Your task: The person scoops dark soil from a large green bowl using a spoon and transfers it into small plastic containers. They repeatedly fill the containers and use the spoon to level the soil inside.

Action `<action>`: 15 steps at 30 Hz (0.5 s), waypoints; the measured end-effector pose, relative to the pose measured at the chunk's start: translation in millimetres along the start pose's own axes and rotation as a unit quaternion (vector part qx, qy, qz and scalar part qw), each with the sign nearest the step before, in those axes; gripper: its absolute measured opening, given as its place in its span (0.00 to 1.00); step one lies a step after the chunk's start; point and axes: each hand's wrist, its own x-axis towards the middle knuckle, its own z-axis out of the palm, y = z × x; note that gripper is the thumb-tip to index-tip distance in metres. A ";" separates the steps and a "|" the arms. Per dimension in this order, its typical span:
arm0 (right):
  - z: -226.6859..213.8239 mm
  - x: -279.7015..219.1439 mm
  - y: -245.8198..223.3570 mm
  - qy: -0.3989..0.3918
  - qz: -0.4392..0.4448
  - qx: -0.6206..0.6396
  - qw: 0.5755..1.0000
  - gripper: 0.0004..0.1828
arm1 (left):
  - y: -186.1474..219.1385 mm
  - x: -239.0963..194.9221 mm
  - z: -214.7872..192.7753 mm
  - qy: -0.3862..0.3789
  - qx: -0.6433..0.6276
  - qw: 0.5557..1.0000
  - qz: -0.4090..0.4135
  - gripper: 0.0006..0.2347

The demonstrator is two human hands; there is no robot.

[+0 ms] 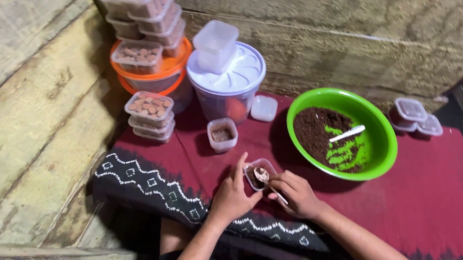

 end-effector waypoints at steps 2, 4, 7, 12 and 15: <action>-5.0 -1.5 2.1 -0.033 -0.003 0.013 0.999 0.15 | 5.5 3.2 -5.6 -0.025 0.014 0.999 -0.016 0.45; -6.7 -3.3 0.8 -0.067 -0.001 0.026 0.997 0.16 | 7.1 2.8 -7.4 -0.054 0.024 0.998 -0.033 0.44; -6.7 -1.0 0.5 -0.063 -0.015 0.035 0.997 0.16 | 8.3 2.2 -7.0 -0.048 0.021 0.998 -0.034 0.43; -7.0 6.0 -2.3 -0.036 -0.006 0.046 0.998 0.13 | 12.2 4.5 -11.1 -0.061 0.016 0.996 -0.055 0.43; -5.7 2.6 0.4 -0.012 0.000 0.044 0.999 0.11 | 13.8 3.9 -11.5 -0.059 0.013 0.996 -0.066 0.43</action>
